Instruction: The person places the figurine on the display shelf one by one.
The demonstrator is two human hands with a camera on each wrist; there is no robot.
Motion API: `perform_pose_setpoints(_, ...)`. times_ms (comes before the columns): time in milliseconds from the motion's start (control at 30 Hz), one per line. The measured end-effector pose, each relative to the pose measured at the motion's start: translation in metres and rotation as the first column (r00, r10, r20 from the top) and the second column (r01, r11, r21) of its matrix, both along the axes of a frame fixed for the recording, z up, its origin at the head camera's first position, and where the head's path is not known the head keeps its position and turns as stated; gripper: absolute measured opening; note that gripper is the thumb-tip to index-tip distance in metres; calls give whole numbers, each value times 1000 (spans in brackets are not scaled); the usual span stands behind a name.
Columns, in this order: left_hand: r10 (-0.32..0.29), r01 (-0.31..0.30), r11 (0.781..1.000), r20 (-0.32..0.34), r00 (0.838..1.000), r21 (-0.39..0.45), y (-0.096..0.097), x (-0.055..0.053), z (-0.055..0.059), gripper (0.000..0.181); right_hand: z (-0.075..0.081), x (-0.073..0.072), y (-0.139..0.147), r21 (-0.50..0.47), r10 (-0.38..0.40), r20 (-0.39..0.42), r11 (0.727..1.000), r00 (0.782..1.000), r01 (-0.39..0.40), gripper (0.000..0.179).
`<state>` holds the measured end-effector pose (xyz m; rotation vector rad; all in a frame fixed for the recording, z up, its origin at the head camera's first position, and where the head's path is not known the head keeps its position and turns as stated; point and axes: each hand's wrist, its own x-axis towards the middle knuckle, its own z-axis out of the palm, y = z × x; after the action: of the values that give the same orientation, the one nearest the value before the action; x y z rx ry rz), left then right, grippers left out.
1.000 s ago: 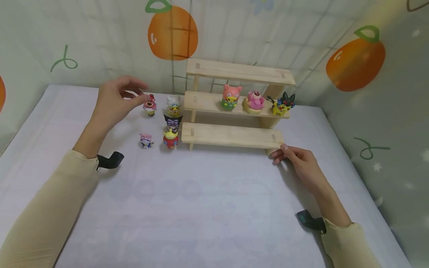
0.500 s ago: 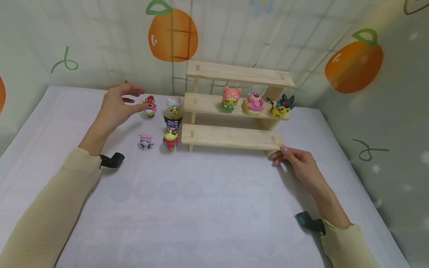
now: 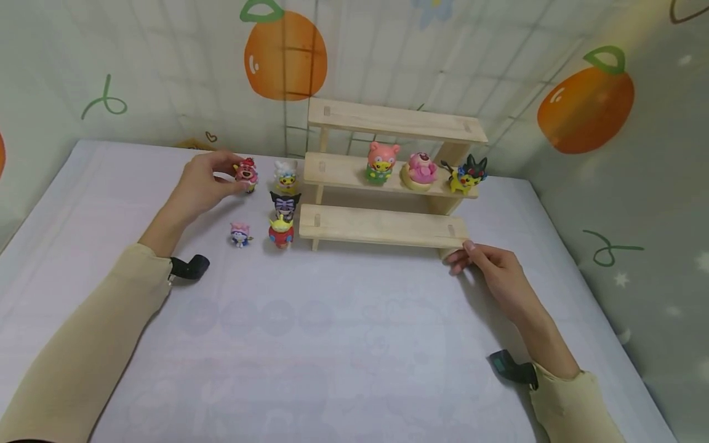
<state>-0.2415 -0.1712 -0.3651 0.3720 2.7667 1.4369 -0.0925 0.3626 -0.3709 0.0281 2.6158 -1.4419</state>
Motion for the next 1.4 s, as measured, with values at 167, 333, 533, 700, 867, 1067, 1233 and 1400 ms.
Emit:
perform_pose_setpoints(167,14,-14,1000,-6,1000,0,3,0,-1,40,1,0,0,-1,-1,1,1000,1000,1,60)
perform_pose_setpoints(333,24,-24,1000,-5,1000,-11,4,2,1,38,1,1,1,9,-12,19,1000,1000,12,60)
perform_pose_setpoints(533,36,-36,999,-12,999,-16,3,1,0,36,0,1,1,7,-21,34,1000,999,21,60)
perform_pose_setpoints(700,39,-39,999,-9,999,-6,2,-2,-2,34,0,1,0,-11,-10,5,1000,1000,10,59)
perform_pose_setpoints(867,50,-50,999,-19,999,7,1,-2,-2,33,0,1,0,-18,-4,-10,1000,1000,4,57)
perform_pose_setpoints(1067,65,-65,998,-31,997,16,2,0,-2,30,0,0,0,-16,-4,-8,1000,1000,3,57)
perform_pose_setpoints(1233,84,-84,996,-59,995,-1,4,-1,-3,31,-1,-1,0,-16,-5,-13,1000,1000,4,56)
perform_pose_setpoints(1400,127,-128,992,-92,988,-6,5,1,3,34,0,-1,1,-11,-9,-12,1000,1000,9,56)
